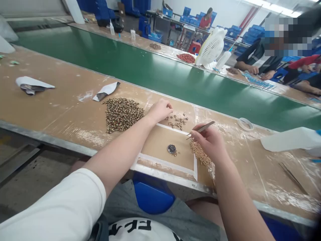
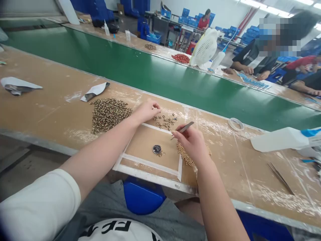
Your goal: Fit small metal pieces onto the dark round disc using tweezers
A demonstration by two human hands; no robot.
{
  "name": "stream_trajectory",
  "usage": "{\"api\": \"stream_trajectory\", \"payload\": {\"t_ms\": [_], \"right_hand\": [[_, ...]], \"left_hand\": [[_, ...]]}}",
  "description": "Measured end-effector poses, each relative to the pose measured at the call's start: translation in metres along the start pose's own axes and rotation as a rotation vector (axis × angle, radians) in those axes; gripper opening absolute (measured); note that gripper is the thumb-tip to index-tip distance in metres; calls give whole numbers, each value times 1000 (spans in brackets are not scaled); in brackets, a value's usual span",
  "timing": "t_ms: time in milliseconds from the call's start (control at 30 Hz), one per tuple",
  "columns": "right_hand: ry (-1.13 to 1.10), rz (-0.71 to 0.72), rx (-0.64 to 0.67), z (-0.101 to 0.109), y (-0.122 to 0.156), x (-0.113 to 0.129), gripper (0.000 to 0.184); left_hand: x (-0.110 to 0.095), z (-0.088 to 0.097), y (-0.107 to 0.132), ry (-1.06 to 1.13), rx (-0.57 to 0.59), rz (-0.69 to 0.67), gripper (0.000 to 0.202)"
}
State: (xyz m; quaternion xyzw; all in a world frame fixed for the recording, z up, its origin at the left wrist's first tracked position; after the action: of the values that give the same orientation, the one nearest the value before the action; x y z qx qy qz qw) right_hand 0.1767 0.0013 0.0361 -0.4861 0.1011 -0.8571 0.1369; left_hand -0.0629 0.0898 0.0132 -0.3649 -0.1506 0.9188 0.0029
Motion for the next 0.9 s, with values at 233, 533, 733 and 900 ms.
{"api": "stream_trajectory", "payload": {"t_ms": [233, 533, 733, 900], "right_hand": [[131, 146, 385, -25, -22, -3, 27], [105, 33, 516, -17, -14, -23, 27], [-78, 48, 91, 20, -42, -46, 23], [-44, -62, -66, 35, -51, -62, 24]], "left_hand": [[3, -14, 1, -94, 10, -26, 17], [0, -17, 2, -145, -15, -40, 19], [-29, -4, 15, -41, -114, -155, 16], [-43, -11, 25, 17, -83, -207, 13]]}}
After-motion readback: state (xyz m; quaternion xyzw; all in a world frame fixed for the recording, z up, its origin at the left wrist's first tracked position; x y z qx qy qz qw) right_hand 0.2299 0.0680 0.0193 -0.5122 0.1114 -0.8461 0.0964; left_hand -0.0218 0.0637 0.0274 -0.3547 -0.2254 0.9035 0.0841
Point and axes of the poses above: each hand's wrist, its own y-axis away from the middle knuckle, its own z-axis out of the back of the hand, x = y × z, the point moved 6 cm from there along -y, towards the middle knuckle, and after that the axes turned 10 degrees about -x, right-handed, at the moved point
